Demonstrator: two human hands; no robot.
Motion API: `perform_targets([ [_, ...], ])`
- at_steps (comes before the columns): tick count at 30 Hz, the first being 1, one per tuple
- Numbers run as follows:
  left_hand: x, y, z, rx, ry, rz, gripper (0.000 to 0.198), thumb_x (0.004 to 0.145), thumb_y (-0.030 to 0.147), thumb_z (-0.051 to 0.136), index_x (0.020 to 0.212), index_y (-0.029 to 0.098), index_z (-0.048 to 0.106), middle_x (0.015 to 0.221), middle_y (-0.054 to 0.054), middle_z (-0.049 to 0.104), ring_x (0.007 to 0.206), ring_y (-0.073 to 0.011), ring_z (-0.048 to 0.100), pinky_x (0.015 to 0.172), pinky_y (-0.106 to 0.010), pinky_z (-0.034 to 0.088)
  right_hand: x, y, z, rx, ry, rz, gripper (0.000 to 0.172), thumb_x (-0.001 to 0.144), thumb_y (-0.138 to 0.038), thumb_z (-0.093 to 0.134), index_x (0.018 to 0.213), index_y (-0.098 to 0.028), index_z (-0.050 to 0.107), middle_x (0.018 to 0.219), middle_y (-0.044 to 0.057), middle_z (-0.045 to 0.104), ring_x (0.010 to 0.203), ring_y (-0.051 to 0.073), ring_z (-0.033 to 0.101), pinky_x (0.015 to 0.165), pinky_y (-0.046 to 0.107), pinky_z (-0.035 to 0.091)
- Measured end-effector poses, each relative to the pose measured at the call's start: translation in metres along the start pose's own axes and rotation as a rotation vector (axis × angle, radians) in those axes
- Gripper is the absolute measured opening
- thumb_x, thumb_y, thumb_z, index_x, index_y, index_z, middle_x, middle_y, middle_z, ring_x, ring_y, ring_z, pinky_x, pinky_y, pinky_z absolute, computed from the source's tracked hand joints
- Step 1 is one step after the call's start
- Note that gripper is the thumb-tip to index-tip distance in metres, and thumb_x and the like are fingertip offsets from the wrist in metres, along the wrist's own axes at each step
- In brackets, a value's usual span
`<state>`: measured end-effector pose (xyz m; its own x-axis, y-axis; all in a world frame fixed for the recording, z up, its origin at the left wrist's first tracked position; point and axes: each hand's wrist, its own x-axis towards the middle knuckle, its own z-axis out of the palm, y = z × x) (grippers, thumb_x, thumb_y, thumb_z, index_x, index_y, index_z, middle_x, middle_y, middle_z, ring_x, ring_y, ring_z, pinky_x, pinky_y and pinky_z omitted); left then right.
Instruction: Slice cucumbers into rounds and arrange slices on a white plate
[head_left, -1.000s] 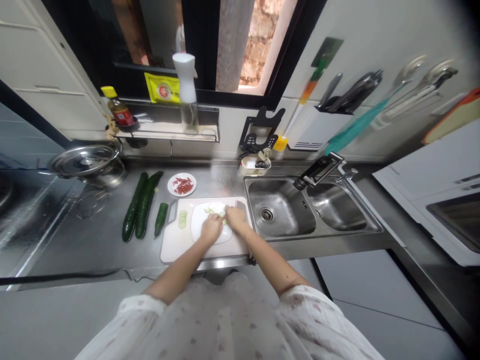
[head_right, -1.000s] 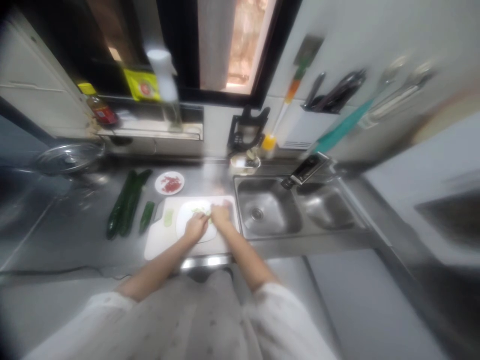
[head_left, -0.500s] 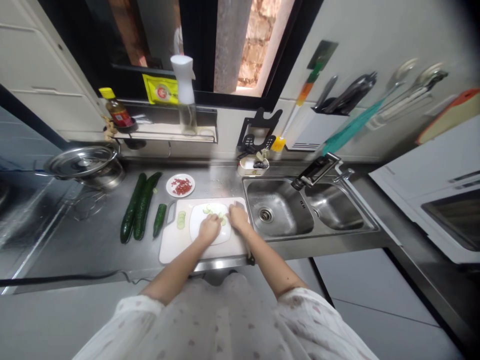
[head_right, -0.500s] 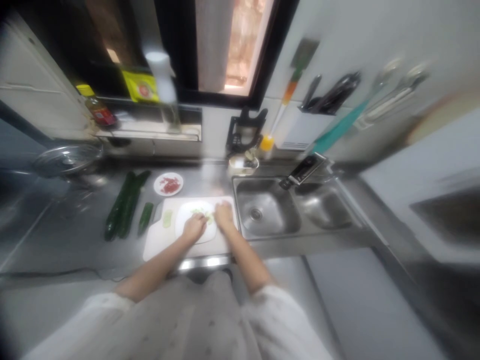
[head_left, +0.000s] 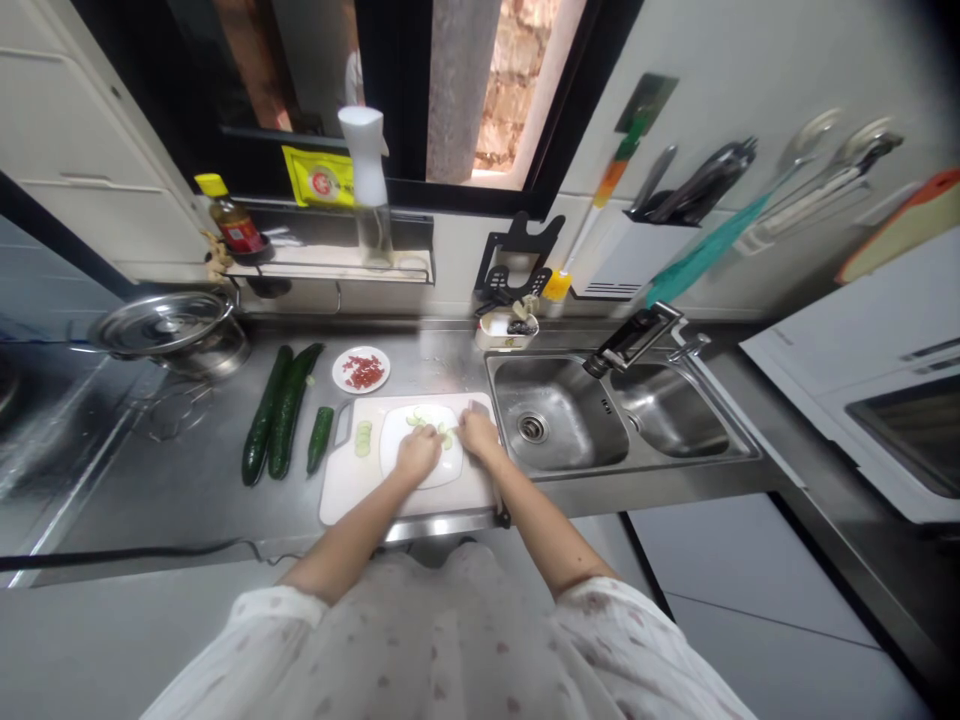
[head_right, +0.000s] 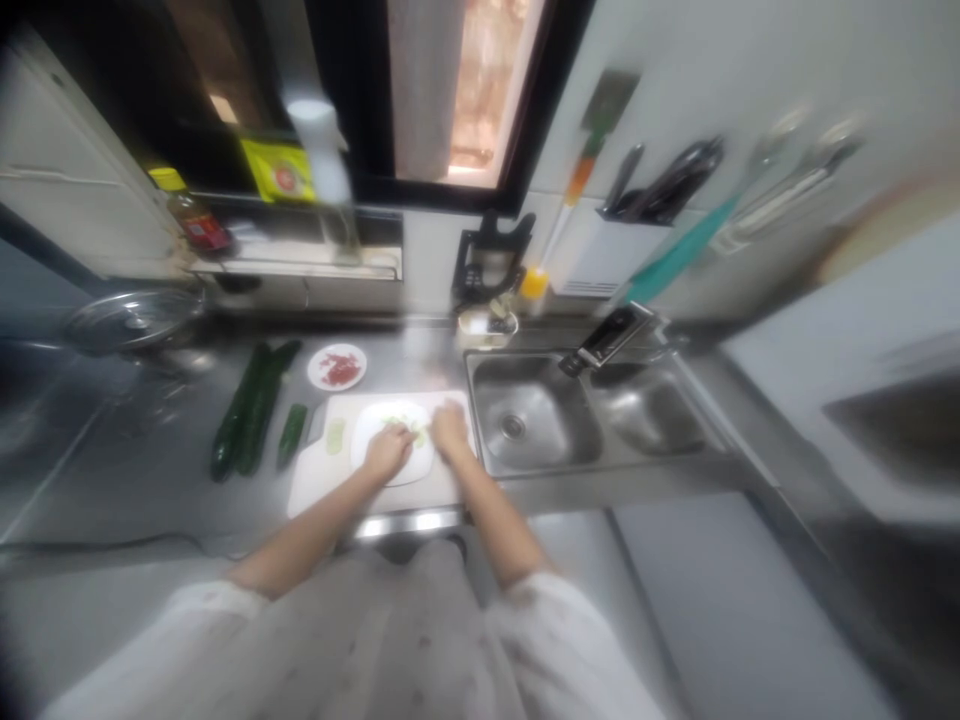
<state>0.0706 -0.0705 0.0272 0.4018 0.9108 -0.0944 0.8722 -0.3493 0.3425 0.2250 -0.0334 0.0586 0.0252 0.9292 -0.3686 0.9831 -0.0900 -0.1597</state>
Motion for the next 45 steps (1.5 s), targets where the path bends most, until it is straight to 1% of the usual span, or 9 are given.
perform_targets([
  [5, -0.005, -0.004, 0.004, -0.048, 0.093, -0.087, 0.033, 0.091, 0.021, 0.043, 0.118, 0.024, 0.064, 0.109, -0.008, 0.060, 0.106, -0.0220, 0.051, 0.089, -0.030, 0.043, -0.002, 0.008, -0.002, 0.133, 0.016, 0.051, 0.030, 0.091, -0.032, 0.047, 0.115, -0.017, 0.059, 0.115, 0.012, 0.062, 0.097, 0.018, 0.059, 0.076, 0.026, 0.042],
  [9, -0.011, -0.005, 0.008, -0.028, 0.067, -0.027, 0.036, 0.090, 0.020, 0.045, 0.121, 0.026, 0.063, 0.109, -0.007, 0.059, 0.104, -0.0217, 0.050, 0.087, -0.030, 0.044, -0.005, 0.009, -0.003, 0.182, -0.024, 0.076, 0.025, 0.089, -0.035, 0.050, 0.105, -0.020, 0.062, 0.104, 0.008, 0.066, 0.092, 0.019, 0.062, 0.073, 0.026, 0.042],
  [12, -0.011, -0.004, 0.009, 0.007, 0.055, 0.001, 0.039, 0.089, 0.019, 0.046, 0.124, 0.027, 0.061, 0.111, -0.007, 0.059, 0.105, -0.0219, 0.049, 0.086, -0.030, 0.045, -0.008, 0.006, -0.001, 0.201, -0.038, 0.070, 0.027, 0.087, -0.040, 0.053, 0.101, -0.020, 0.064, 0.100, 0.008, 0.066, 0.092, 0.020, 0.062, 0.073, 0.026, 0.043],
  [17, -0.007, -0.004, 0.007, 0.056, 0.021, 0.006, 0.037, 0.090, 0.020, 0.046, 0.123, 0.027, 0.061, 0.114, -0.007, 0.058, 0.108, -0.0226, 0.048, 0.085, -0.031, 0.045, -0.007, 0.005, 0.006, 0.185, 0.018, 0.065, 0.030, 0.085, -0.040, 0.057, 0.105, -0.018, 0.064, 0.110, 0.011, 0.063, 0.096, 0.020, 0.061, 0.076, 0.027, 0.043],
  [22, -0.006, -0.004, 0.003, 0.076, -0.023, 0.016, 0.037, 0.092, 0.020, 0.044, 0.125, 0.028, 0.060, 0.115, -0.009, 0.056, 0.108, -0.0229, 0.048, 0.084, -0.031, 0.045, -0.005, 0.007, 0.010, 0.184, -0.002, 0.044, 0.025, 0.087, -0.037, 0.056, 0.100, -0.018, 0.066, 0.107, 0.011, 0.063, 0.095, 0.020, 0.061, 0.075, 0.027, 0.044],
  [27, -0.005, -0.003, 0.000, 0.111, -0.038, 0.036, 0.037, 0.093, 0.019, 0.041, 0.124, 0.026, 0.060, 0.112, -0.010, 0.056, 0.107, -0.0239, 0.049, 0.083, -0.032, 0.046, -0.005, 0.007, 0.012, 0.227, 0.045, 0.032, 0.024, 0.086, -0.034, 0.057, 0.099, -0.017, 0.066, 0.115, 0.013, 0.060, 0.098, 0.019, 0.058, 0.079, 0.027, 0.042],
  [32, -0.003, -0.002, -0.001, 0.122, -0.051, 0.046, 0.038, 0.092, 0.017, 0.040, 0.124, 0.025, 0.060, 0.111, -0.011, 0.055, 0.108, -0.0237, 0.049, 0.084, -0.032, 0.046, -0.006, 0.009, 0.013, 0.331, 0.019, 0.059, 0.020, 0.086, -0.032, 0.055, 0.094, -0.017, 0.066, 0.095, 0.007, 0.066, 0.081, 0.016, 0.060, 0.067, 0.024, 0.041],
  [35, -0.002, -0.003, -0.001, 0.121, -0.062, 0.041, 0.038, 0.093, 0.017, 0.040, 0.123, 0.025, 0.060, 0.111, -0.011, 0.055, 0.108, -0.0241, 0.049, 0.082, -0.032, 0.046, -0.006, 0.012, 0.015, 0.345, 0.022, 0.068, 0.018, 0.085, -0.033, 0.057, 0.088, -0.018, 0.066, 0.084, 0.004, 0.067, 0.074, 0.015, 0.060, 0.063, 0.023, 0.039],
  [45, -0.001, -0.004, 0.002, 0.121, -0.066, 0.045, 0.038, 0.094, 0.018, 0.038, 0.124, 0.025, 0.060, 0.110, -0.011, 0.054, 0.108, -0.0244, 0.049, 0.083, -0.033, 0.046, -0.007, 0.013, 0.019, 0.374, 0.020, 0.068, 0.015, 0.084, -0.030, 0.058, 0.084, -0.018, 0.067, 0.080, 0.005, 0.068, 0.070, 0.015, 0.060, 0.061, 0.023, 0.039],
])
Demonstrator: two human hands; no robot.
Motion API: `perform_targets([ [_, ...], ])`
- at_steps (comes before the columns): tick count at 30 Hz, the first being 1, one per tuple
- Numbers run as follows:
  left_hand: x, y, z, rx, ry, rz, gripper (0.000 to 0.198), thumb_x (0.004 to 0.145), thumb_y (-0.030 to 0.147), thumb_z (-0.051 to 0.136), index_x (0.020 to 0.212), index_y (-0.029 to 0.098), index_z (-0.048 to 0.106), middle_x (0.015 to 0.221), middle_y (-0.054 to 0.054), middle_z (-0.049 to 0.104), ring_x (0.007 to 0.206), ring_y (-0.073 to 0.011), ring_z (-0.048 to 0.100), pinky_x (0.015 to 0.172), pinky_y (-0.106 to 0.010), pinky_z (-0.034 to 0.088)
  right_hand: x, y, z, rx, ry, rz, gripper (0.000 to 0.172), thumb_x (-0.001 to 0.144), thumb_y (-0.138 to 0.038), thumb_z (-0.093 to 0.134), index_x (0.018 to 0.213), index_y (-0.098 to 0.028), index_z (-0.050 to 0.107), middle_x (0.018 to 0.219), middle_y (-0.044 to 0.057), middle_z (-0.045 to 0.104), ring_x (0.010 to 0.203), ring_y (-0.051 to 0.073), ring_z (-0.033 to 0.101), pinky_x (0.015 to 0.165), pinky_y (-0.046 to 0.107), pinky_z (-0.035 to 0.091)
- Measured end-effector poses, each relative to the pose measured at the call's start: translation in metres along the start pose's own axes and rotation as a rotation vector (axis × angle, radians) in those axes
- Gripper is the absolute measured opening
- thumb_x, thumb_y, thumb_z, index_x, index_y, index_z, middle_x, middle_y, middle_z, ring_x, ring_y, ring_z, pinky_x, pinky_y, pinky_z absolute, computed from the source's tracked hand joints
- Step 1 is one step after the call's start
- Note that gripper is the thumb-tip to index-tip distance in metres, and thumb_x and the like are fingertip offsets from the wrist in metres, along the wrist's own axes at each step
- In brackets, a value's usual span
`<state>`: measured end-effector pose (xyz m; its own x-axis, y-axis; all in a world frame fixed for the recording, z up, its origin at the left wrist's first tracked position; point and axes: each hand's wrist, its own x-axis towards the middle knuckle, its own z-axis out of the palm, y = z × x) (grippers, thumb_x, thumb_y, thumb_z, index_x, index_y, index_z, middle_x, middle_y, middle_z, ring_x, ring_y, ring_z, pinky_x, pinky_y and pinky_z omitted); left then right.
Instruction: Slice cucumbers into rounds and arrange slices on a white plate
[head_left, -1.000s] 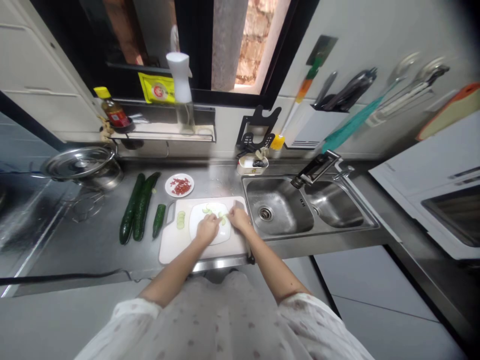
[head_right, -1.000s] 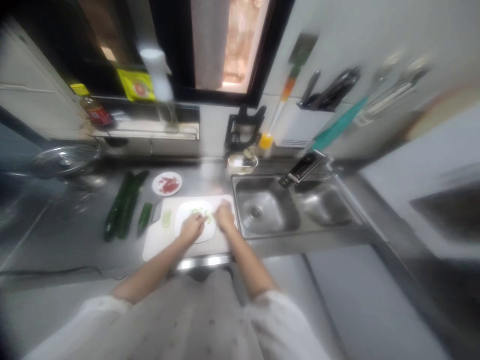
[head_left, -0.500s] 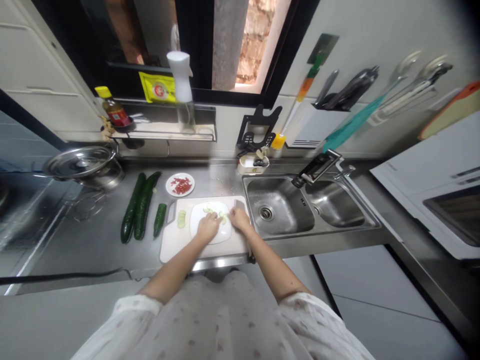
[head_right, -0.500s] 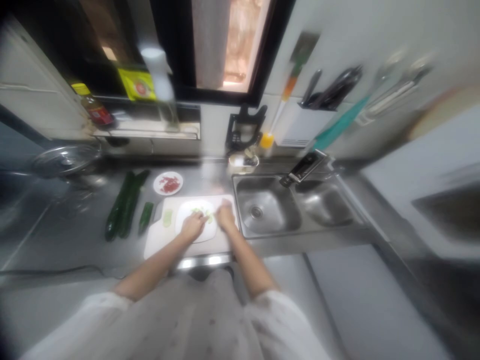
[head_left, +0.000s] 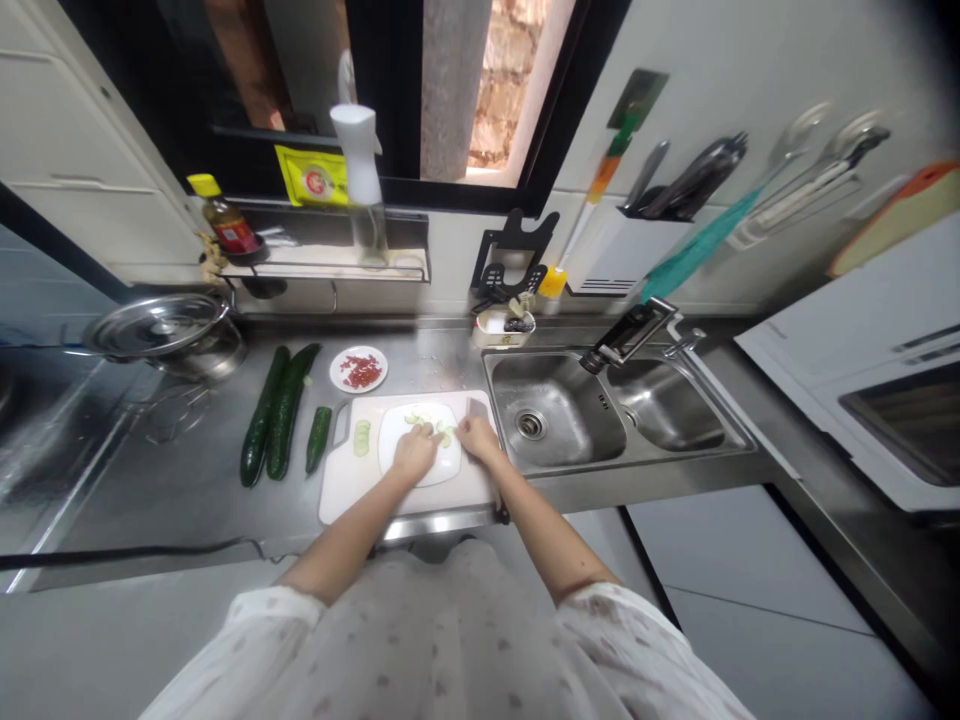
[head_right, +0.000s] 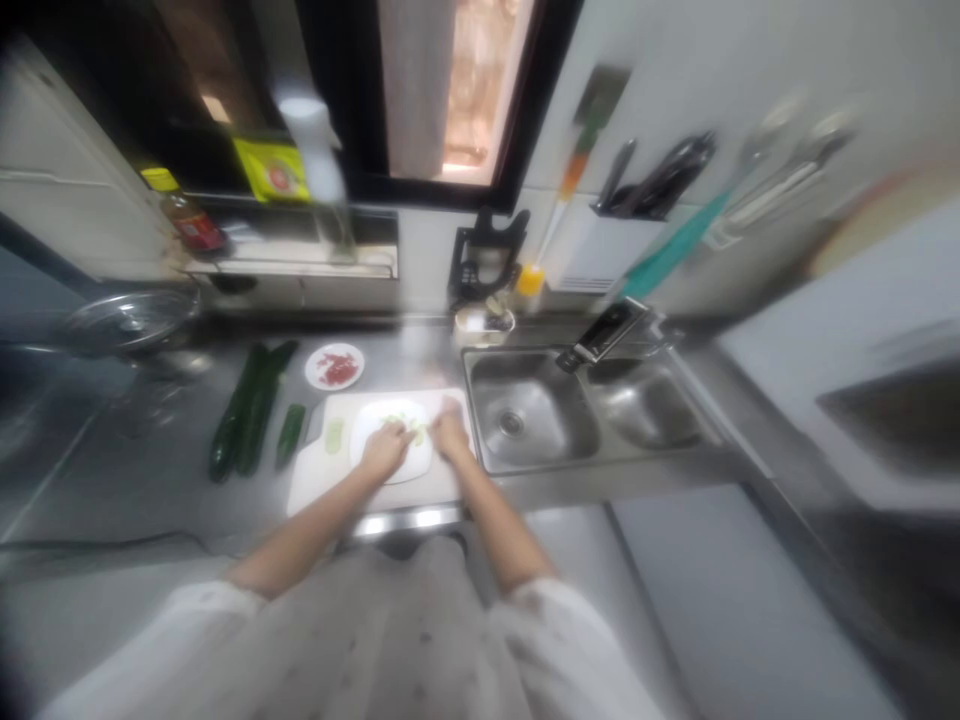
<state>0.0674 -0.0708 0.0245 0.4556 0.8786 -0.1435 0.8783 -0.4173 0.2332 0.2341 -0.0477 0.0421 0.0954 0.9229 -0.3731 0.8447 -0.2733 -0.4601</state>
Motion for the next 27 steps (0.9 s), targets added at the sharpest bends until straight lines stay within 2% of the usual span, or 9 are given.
perform_targets([
  [5, -0.001, 0.000, -0.001, 0.006, 0.000, 0.003, 0.038, 0.093, 0.019, 0.038, 0.124, 0.025, 0.060, 0.109, -0.011, 0.055, 0.107, -0.0246, 0.049, 0.083, -0.034, 0.046, 0.002, 0.001, 0.000, 0.043, 0.007, 0.007, 0.016, 0.085, -0.030, 0.057, 0.087, -0.017, 0.066, 0.083, 0.004, 0.068, 0.070, 0.013, 0.060, 0.061, 0.021, 0.039],
  [11, -0.001, 0.001, -0.001, 0.015, 0.010, -0.001, 0.037, 0.094, 0.020, 0.037, 0.124, 0.026, 0.060, 0.109, -0.011, 0.055, 0.107, -0.0241, 0.050, 0.085, -0.034, 0.046, 0.008, -0.005, 0.003, -0.035, 0.001, 0.046, 0.026, 0.080, -0.043, 0.062, 0.089, -0.019, 0.068, 0.091, 0.007, 0.069, 0.083, 0.018, 0.063, 0.069, 0.024, 0.042],
  [14, -0.001, 0.002, -0.003, 0.015, 0.002, 0.000, 0.037, 0.094, 0.020, 0.037, 0.123, 0.025, 0.060, 0.109, -0.011, 0.055, 0.107, -0.0240, 0.049, 0.084, -0.034, 0.047, 0.010, -0.008, 0.005, -0.086, 0.034, 0.024, 0.026, 0.080, -0.039, 0.061, 0.091, -0.017, 0.068, 0.095, 0.010, 0.068, 0.090, 0.020, 0.063, 0.075, 0.025, 0.042],
  [18, -0.002, 0.002, -0.005, 0.010, 0.011, 0.002, 0.038, 0.094, 0.017, 0.036, 0.121, 0.024, 0.061, 0.108, -0.012, 0.055, 0.107, -0.0241, 0.049, 0.082, -0.033, 0.047, 0.008, -0.009, 0.006, -0.070, 0.036, 0.022, 0.025, 0.081, -0.036, 0.059, 0.094, -0.016, 0.068, 0.095, 0.011, 0.067, 0.089, 0.020, 0.062, 0.075, 0.026, 0.042],
  [20, -0.002, 0.002, -0.005, 0.010, 0.012, 0.004, 0.038, 0.094, 0.017, 0.036, 0.120, 0.024, 0.062, 0.107, -0.012, 0.055, 0.107, -0.0246, 0.050, 0.081, -0.034, 0.047, 0.005, -0.008, 0.007, -0.035, 0.080, -0.006, 0.028, 0.082, -0.036, 0.059, 0.100, -0.015, 0.066, 0.099, 0.011, 0.066, 0.088, 0.020, 0.062, 0.075, 0.026, 0.042],
  [23, -0.002, 0.002, -0.005, 0.013, 0.003, 0.002, 0.037, 0.093, 0.017, 0.036, 0.118, 0.024, 0.063, 0.107, -0.012, 0.055, 0.106, -0.0243, 0.051, 0.080, -0.033, 0.047, -0.003, -0.005, 0.008, 0.041, 0.225, -0.082, 0.034, 0.083, -0.032, 0.055, 0.112, -0.014, 0.061, 0.107, 0.011, 0.063, 0.093, 0.018, 0.059, 0.081, 0.026, 0.042],
  [27, 0.000, 0.002, -0.006, 0.010, -0.004, 0.007, 0.036, 0.094, 0.018, 0.036, 0.118, 0.025, 0.063, 0.106, -0.012, 0.056, 0.103, -0.0236, 0.052, 0.080, -0.033, 0.046, -0.019, -0.002, 0.010, 0.194, 0.340, -0.153, 0.035, 0.084, -0.028, 0.049, 0.114, -0.014, 0.060, 0.100, 0.009, 0.065, 0.089, 0.018, 0.059, 0.083, 0.027, 0.044],
])
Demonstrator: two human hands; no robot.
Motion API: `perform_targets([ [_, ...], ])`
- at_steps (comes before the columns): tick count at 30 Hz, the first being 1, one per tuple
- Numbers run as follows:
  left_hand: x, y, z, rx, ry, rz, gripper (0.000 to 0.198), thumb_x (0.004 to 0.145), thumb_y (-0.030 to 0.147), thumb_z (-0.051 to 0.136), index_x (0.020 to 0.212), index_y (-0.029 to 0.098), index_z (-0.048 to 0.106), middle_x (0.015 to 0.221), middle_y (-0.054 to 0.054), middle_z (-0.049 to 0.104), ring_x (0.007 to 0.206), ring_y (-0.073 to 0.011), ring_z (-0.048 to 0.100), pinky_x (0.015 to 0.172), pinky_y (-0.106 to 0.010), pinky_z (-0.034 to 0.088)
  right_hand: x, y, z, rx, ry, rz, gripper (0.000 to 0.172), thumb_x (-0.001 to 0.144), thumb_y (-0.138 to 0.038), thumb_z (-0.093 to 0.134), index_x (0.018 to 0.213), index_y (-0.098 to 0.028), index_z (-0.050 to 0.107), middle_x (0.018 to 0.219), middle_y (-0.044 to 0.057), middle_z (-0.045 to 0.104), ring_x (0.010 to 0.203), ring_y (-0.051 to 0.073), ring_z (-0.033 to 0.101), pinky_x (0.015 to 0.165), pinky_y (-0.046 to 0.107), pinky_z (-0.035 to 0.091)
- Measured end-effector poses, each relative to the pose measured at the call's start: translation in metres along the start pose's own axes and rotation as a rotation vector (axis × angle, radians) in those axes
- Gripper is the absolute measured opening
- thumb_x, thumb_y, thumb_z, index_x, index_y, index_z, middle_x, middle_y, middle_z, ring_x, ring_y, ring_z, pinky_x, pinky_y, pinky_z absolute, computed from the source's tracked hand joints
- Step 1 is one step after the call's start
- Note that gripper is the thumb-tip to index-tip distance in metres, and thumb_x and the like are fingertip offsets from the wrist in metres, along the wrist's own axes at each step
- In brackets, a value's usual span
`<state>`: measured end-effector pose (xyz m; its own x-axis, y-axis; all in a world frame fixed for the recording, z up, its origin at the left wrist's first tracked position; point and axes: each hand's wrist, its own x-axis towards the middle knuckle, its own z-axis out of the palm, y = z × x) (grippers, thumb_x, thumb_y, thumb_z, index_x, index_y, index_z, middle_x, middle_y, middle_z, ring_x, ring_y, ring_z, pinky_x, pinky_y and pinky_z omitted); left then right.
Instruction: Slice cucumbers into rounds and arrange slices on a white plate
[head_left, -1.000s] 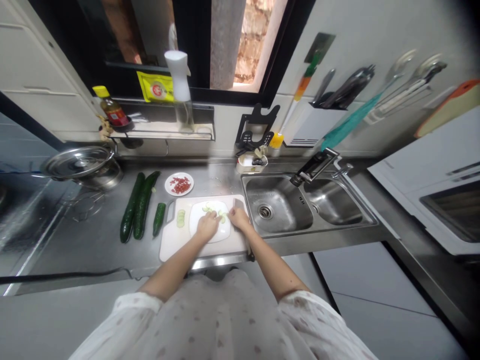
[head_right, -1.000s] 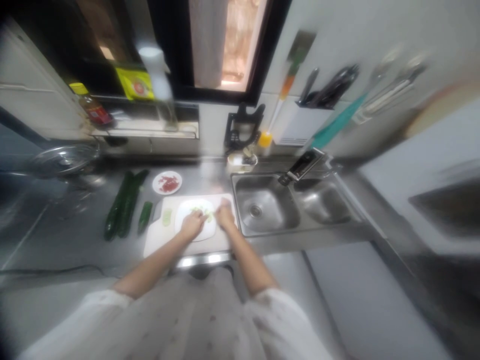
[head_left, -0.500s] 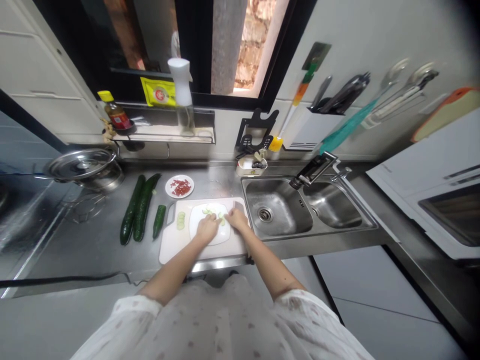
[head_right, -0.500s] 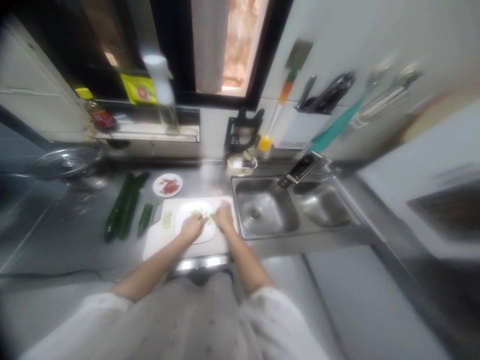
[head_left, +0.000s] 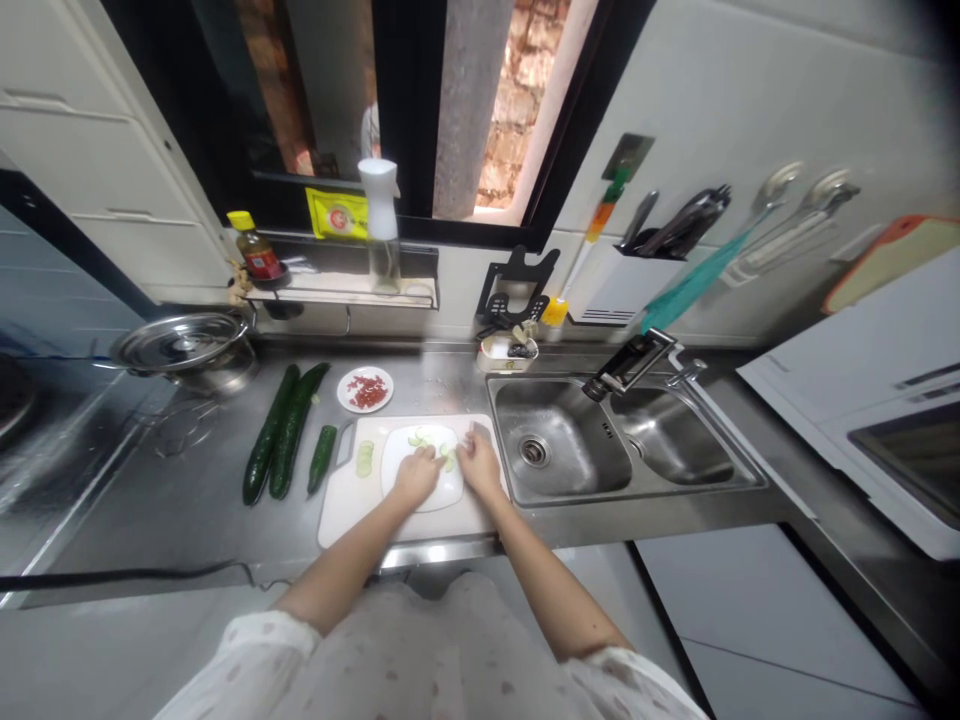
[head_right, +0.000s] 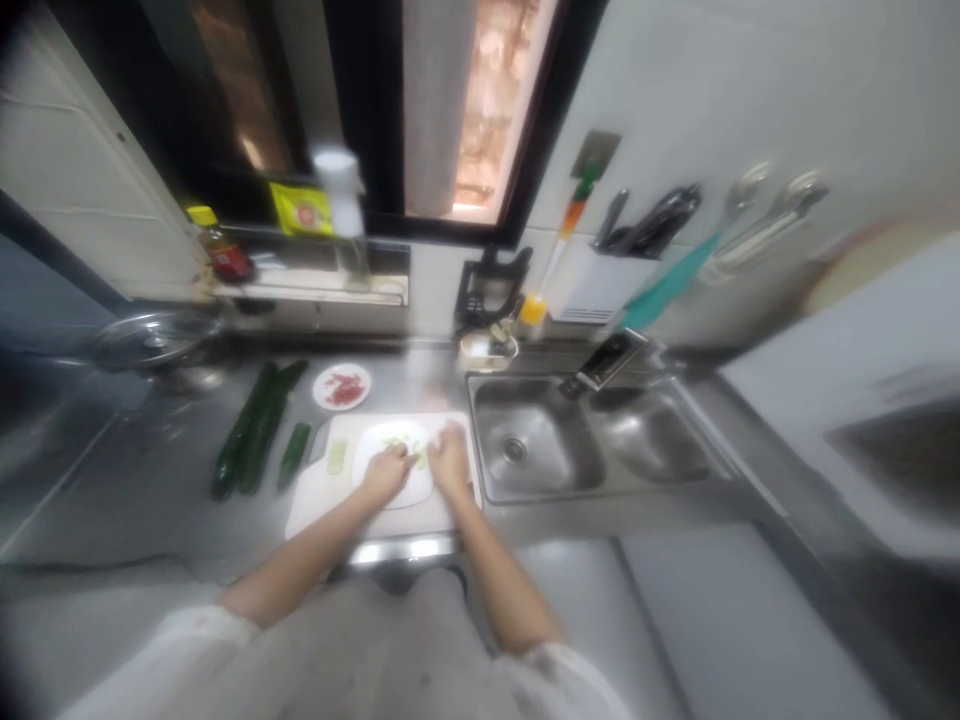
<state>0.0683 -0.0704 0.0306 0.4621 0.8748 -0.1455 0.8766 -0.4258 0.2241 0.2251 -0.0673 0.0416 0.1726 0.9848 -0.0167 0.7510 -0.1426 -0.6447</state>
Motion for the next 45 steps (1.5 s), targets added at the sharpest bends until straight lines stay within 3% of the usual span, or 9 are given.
perform_targets([
  [5, 0.002, 0.001, -0.004, -0.026, -0.008, -0.005, 0.034, 0.092, 0.019, 0.039, 0.114, 0.023, 0.066, 0.103, -0.011, 0.058, 0.103, -0.0242, 0.055, 0.079, -0.032, 0.047, -0.020, 0.004, -0.004, 0.131, 0.035, -0.001, 0.032, 0.083, -0.029, 0.046, 0.106, -0.015, 0.063, 0.090, 0.007, 0.067, 0.083, 0.019, 0.060, 0.077, 0.028, 0.046],
  [10, 0.003, 0.000, -0.011, -0.185, 0.001, -0.105, 0.038, 0.087, 0.013, 0.044, 0.115, 0.025, 0.066, 0.106, -0.008, 0.061, 0.104, -0.0208, 0.057, 0.087, -0.030, 0.045, -0.031, 0.005, -0.006, 0.150, 0.042, 0.020, 0.032, 0.082, -0.029, 0.044, 0.104, -0.017, 0.065, 0.087, 0.006, 0.067, 0.081, 0.019, 0.061, 0.075, 0.028, 0.047],
  [16, -0.020, -0.008, -0.009, -0.370, 0.189, -0.203, 0.036, 0.088, 0.017, 0.045, 0.118, 0.023, 0.064, 0.115, -0.006, 0.063, 0.109, -0.0190, 0.057, 0.092, -0.028, 0.044, -0.042, 0.004, -0.006, 0.169, 0.043, 0.008, 0.033, 0.081, -0.030, 0.046, 0.103, -0.015, 0.066, 0.086, 0.007, 0.067, 0.080, 0.019, 0.061, 0.073, 0.028, 0.048],
  [22, -0.069, -0.038, 0.000, -0.463, 0.323, -0.348, 0.031, 0.088, 0.023, 0.045, 0.110, 0.022, 0.067, 0.107, -0.004, 0.067, 0.101, -0.0177, 0.060, 0.092, -0.027, 0.044, -0.068, 0.001, -0.001, 0.206, 0.035, -0.069, 0.030, 0.082, -0.030, 0.046, 0.097, -0.017, 0.068, 0.086, 0.007, 0.068, 0.078, 0.019, 0.060, 0.072, 0.028, 0.048],
  [28, -0.100, -0.082, 0.010, -0.330, 0.366, -0.595, 0.033, 0.087, 0.028, 0.046, 0.114, 0.021, 0.063, 0.113, -0.007, 0.065, 0.107, -0.0226, 0.058, 0.092, -0.031, 0.044, -0.099, -0.007, 0.008, 0.210, -0.025, -0.149, 0.027, 0.085, -0.032, 0.045, 0.093, -0.019, 0.068, 0.088, 0.007, 0.068, 0.081, 0.019, 0.061, 0.075, 0.029, 0.048],
  [31, -0.102, -0.091, 0.017, -0.262, 0.343, -0.652, 0.039, 0.087, 0.033, 0.048, 0.120, 0.018, 0.058, 0.114, -0.011, 0.062, 0.107, -0.0250, 0.057, 0.090, -0.033, 0.045, -0.103, -0.011, 0.009, 0.210, -0.032, -0.170, 0.027, 0.086, -0.031, 0.045, 0.092, -0.020, 0.068, 0.088, 0.007, 0.068, 0.082, 0.019, 0.061, 0.076, 0.029, 0.048],
  [36, -0.097, -0.091, 0.027, -0.227, 0.289, -0.681, 0.031, 0.086, 0.036, 0.049, 0.109, 0.018, 0.062, 0.108, -0.011, 0.061, 0.102, -0.0243, 0.059, 0.086, -0.032, 0.047, -0.099, -0.017, 0.004, 0.207, -0.019, -0.172, 0.026, 0.085, -0.031, 0.045, 0.092, -0.020, 0.068, 0.088, 0.007, 0.068, 0.080, 0.019, 0.061, 0.074, 0.029, 0.048],
  [45, -0.086, -0.092, 0.026, -0.288, 0.332, -0.746, 0.035, 0.085, 0.040, 0.052, 0.110, 0.016, 0.061, 0.105, -0.011, 0.062, 0.096, -0.0237, 0.062, 0.082, -0.031, 0.047, -0.105, -0.019, 0.000, 0.218, -0.055, -0.180, 0.026, 0.085, -0.032, 0.045, 0.091, -0.020, 0.068, 0.085, 0.006, 0.067, 0.076, 0.018, 0.061, 0.071, 0.027, 0.047],
])
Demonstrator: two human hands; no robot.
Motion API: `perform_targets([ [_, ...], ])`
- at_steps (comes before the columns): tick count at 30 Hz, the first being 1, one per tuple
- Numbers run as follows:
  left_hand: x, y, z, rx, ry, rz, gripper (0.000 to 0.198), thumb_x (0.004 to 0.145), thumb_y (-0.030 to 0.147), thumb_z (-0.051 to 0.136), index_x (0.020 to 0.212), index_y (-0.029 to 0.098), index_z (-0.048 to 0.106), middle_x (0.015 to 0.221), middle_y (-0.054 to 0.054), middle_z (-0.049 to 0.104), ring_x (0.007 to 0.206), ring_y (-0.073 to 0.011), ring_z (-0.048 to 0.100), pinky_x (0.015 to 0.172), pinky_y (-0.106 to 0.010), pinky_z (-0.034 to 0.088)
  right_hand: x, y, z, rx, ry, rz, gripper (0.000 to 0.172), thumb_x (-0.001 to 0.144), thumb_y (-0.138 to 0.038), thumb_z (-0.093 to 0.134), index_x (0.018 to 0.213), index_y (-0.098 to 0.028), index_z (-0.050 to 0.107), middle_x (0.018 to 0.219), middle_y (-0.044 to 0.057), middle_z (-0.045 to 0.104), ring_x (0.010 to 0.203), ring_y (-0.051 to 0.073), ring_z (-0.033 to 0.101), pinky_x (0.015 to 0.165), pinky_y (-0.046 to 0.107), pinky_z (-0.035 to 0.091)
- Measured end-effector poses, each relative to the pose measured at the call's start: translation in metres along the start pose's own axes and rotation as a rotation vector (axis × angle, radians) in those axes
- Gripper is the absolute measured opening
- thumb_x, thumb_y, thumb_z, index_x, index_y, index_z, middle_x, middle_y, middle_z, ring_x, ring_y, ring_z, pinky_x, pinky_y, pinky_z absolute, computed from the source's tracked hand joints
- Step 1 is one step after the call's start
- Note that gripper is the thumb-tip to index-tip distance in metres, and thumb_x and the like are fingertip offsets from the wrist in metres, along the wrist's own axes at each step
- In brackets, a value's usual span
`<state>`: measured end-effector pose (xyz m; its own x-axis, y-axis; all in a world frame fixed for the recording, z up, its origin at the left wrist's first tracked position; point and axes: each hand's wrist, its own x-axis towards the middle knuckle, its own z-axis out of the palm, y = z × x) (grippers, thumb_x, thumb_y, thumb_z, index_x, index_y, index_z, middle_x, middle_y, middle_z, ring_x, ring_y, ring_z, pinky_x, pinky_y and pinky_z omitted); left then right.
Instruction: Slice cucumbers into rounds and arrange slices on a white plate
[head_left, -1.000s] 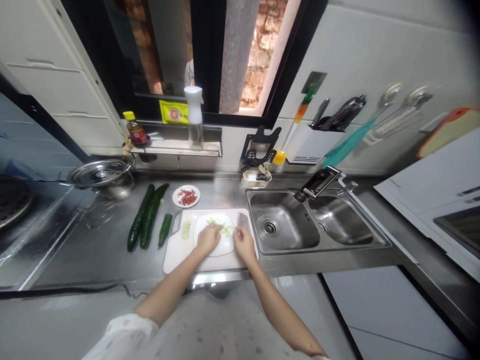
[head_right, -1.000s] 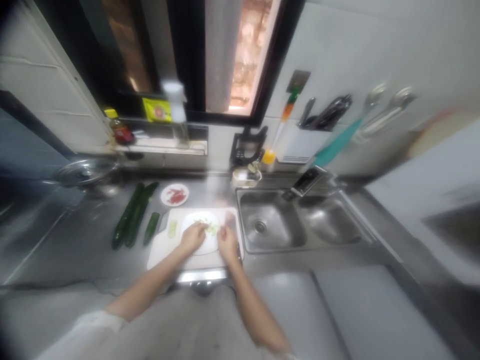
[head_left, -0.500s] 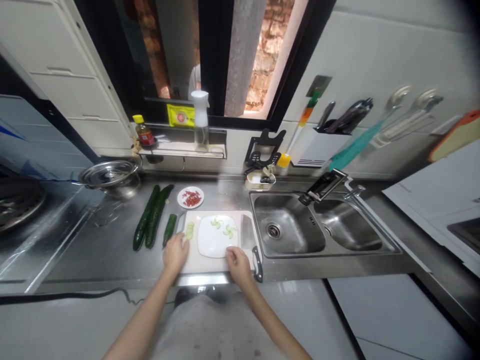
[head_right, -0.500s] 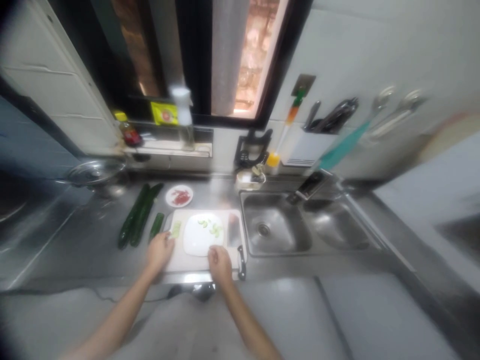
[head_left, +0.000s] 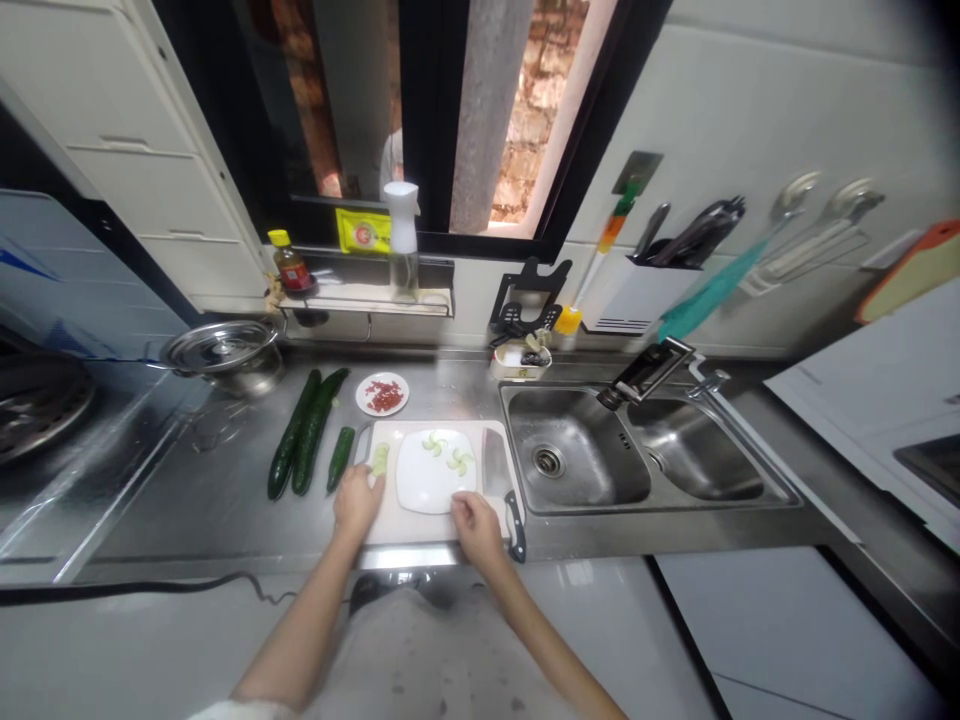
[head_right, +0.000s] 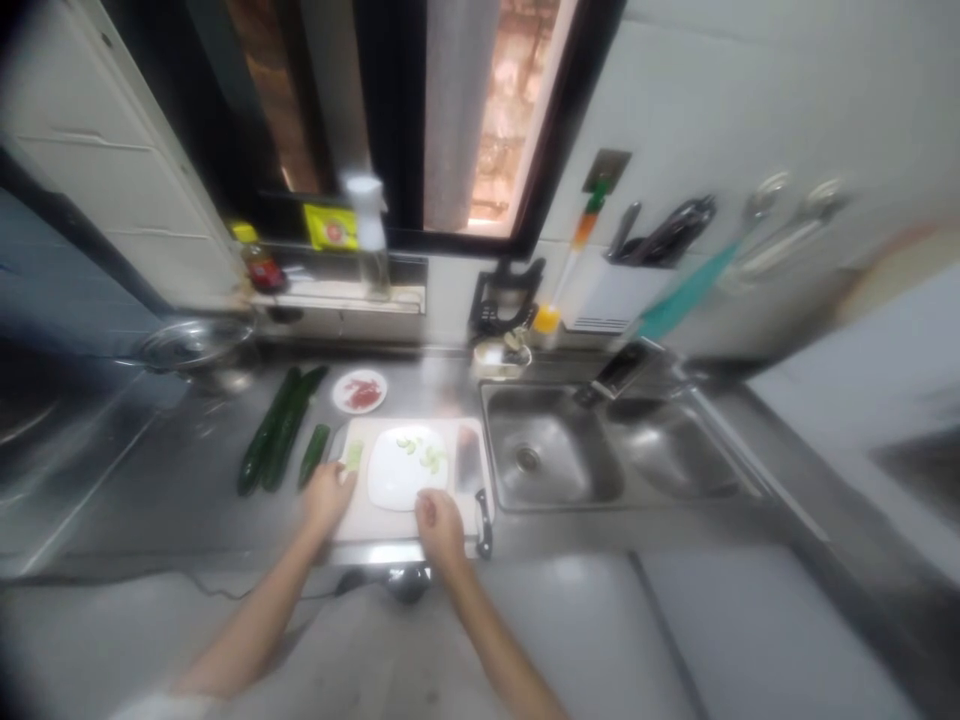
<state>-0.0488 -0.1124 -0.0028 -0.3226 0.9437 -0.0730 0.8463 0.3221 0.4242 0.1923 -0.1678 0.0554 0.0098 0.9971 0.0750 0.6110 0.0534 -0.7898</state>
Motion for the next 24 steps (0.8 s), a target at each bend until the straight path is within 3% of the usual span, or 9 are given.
perform_targets([
  [13, 0.005, 0.009, -0.003, -0.110, 0.004, -0.073, 0.015, 0.084, 0.023, 0.050, 0.090, 0.019, 0.063, 0.086, -0.007, 0.069, 0.082, -0.0199, 0.064, 0.071, -0.025, 0.043, -0.006, 0.002, -0.002, -0.002, -0.012, 0.017, 0.027, 0.086, -0.031, 0.045, 0.091, -0.019, 0.068, 0.088, 0.007, 0.068, 0.078, 0.018, 0.061, 0.073, 0.028, 0.047],
  [19, 0.007, 0.006, -0.005, -0.391, 0.092, -0.091, 0.026, 0.079, 0.026, 0.056, 0.100, 0.018, 0.068, 0.087, -0.008, 0.072, 0.080, -0.0218, 0.066, 0.071, -0.027, 0.046, -0.005, 0.004, -0.002, -0.002, -0.005, -0.004, 0.025, 0.085, -0.029, 0.046, 0.090, -0.017, 0.068, 0.084, 0.007, 0.068, 0.073, 0.018, 0.060, 0.069, 0.028, 0.047],
  [24, 0.007, 0.017, -0.019, -0.738, 0.058, -0.112, 0.032, 0.072, 0.037, 0.065, 0.092, 0.013, 0.069, 0.084, -0.009, 0.072, 0.076, -0.0209, 0.066, 0.072, -0.029, 0.049, 0.002, 0.002, 0.000, 0.004, -0.008, -0.025, 0.025, 0.086, -0.028, 0.046, 0.092, -0.017, 0.068, 0.086, 0.008, 0.068, 0.075, 0.019, 0.061, 0.071, 0.030, 0.048],
])
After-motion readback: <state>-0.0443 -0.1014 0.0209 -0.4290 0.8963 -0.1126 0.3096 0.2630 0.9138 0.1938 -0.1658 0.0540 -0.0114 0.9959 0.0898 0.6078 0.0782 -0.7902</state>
